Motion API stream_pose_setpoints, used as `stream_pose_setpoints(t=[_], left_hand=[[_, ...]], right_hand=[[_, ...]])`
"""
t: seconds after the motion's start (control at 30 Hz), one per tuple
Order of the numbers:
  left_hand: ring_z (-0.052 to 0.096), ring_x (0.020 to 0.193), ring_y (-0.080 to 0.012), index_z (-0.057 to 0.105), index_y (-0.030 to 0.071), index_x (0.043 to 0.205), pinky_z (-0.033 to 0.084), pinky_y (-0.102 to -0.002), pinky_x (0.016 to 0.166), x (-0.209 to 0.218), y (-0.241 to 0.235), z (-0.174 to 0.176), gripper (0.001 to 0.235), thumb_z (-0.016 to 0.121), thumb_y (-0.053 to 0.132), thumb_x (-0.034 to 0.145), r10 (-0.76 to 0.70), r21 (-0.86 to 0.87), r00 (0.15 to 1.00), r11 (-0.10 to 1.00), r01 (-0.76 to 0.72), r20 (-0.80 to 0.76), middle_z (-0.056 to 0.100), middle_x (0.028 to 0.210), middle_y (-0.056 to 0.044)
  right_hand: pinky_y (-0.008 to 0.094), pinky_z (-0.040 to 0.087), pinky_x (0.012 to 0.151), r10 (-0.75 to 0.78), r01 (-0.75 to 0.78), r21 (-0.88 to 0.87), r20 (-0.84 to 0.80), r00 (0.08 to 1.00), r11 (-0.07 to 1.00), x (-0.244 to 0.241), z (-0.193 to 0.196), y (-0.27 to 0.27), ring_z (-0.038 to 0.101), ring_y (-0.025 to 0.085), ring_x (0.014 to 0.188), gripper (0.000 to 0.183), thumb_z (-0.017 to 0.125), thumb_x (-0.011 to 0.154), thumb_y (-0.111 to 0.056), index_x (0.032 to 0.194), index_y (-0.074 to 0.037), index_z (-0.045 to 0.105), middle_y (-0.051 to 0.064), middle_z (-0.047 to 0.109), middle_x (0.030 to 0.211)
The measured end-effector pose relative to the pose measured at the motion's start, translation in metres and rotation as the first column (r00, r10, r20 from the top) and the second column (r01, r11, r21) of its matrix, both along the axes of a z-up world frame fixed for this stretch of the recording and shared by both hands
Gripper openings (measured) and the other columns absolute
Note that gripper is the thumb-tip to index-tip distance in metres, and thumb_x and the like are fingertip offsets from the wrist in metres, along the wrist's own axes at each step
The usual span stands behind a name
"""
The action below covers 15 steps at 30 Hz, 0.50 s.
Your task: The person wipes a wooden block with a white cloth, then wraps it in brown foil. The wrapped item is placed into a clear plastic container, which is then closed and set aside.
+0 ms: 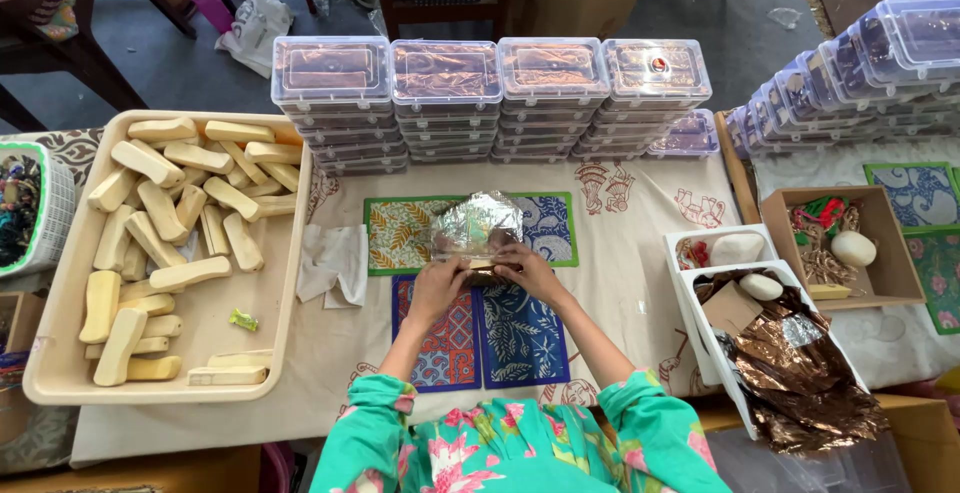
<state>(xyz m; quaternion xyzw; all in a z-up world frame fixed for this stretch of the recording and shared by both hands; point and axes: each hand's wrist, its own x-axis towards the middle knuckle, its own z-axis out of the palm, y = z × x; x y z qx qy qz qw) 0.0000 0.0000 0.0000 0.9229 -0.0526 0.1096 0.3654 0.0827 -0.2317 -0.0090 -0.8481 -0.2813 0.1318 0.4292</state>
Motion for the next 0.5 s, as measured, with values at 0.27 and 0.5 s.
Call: stream_pose_setpoints(t=[0.27,0.5], left_hand=[[0.074,0.088,-0.0317,0.077,0.019,0.108,0.056,-0.043,0.075,0.018,0.004,-0.005,0.025,0.072,0.037,0.092,0.108,-0.133,0.965,0.981,-0.143,-0.239,0.078,0.096,-0.007],[0.078,0.092,-0.0232,0.080,0.018,0.109,0.058,-0.035,0.080,0.027,0.013,-0.007,0.030,0.073,0.039,0.089,0.037,-0.260,0.944,0.957,-0.128,-0.327,0.081,0.100,-0.004]], right_hand=[[0.037,0.055,0.092,-0.096,0.095,-0.030,-0.068,0.993,0.995,0.005,0.002,0.006,0.072,0.027,0.106,0.037,0.075,0.091,-0.038,0.114,-0.009,0.077,0.010,0.074,0.116],[0.038,0.056,0.086,-0.040,0.034,-0.053,-0.107,0.993,0.998,0.020,0.000,0.005,0.072,0.026,0.097,0.042,0.082,0.080,-0.041,0.106,-0.008,0.081,0.010,0.076,0.105]])
